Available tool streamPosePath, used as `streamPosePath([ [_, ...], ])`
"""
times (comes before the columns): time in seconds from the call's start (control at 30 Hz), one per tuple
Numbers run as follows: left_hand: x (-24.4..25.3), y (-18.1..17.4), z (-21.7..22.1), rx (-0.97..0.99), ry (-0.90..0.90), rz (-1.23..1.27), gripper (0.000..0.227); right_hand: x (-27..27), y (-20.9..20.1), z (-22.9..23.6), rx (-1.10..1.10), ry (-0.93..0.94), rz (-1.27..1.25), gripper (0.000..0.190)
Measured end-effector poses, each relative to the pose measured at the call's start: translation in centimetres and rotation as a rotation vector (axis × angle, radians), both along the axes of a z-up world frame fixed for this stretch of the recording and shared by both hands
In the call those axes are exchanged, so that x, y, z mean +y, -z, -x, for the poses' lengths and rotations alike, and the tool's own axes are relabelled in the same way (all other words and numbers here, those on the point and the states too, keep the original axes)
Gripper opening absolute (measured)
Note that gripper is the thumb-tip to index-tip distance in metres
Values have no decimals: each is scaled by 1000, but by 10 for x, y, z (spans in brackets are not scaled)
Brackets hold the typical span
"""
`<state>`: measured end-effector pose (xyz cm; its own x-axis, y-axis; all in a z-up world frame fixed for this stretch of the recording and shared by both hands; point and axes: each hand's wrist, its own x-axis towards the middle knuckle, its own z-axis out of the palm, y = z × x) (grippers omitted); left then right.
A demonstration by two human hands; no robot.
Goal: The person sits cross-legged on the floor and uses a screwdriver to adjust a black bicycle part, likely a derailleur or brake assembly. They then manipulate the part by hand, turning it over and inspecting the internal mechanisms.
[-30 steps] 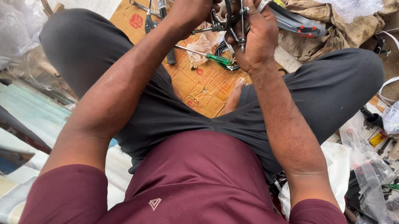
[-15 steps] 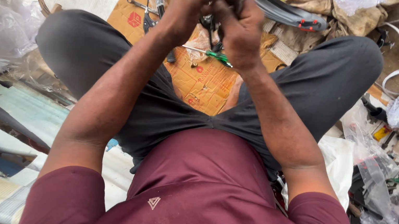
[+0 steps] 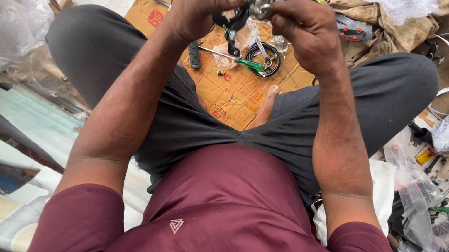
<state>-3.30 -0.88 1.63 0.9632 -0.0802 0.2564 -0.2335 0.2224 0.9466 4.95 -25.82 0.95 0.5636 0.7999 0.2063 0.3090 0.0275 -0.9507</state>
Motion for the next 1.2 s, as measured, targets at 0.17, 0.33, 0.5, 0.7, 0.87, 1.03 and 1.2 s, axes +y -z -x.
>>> streamPosePath([
  [0.17, -7, 7, -3, 37, 66, -69, 78, 1, -1, -5, -371, -15, 27, 9],
  [0.33, -6, 15, -5, 2, 177, 202, 71, 5, 0, 8, -95, 44, 53, 15],
  [0.5, 0, 8, -5, -13, 193, 408, 64, 12, 1, 27, 646, -15, 21, 19],
  [0.7, 3, 1, -10, -46, 376, 452, 61, -10, -10, 1, 355, -4, 145, 16],
  [0.87, 4, 19, -12, -11, 231, 543, 56, 1, -8, 11, 371, 125, 69, 24],
  [1.03, 4, 24, -14, -52, 73, 406, 49, -1, -5, 3, 242, 403, -18, 27],
  [1.2, 1, 18, -12, -75, 80, 355, 46, 6, 14, -2, 536, 474, -374, 15],
])
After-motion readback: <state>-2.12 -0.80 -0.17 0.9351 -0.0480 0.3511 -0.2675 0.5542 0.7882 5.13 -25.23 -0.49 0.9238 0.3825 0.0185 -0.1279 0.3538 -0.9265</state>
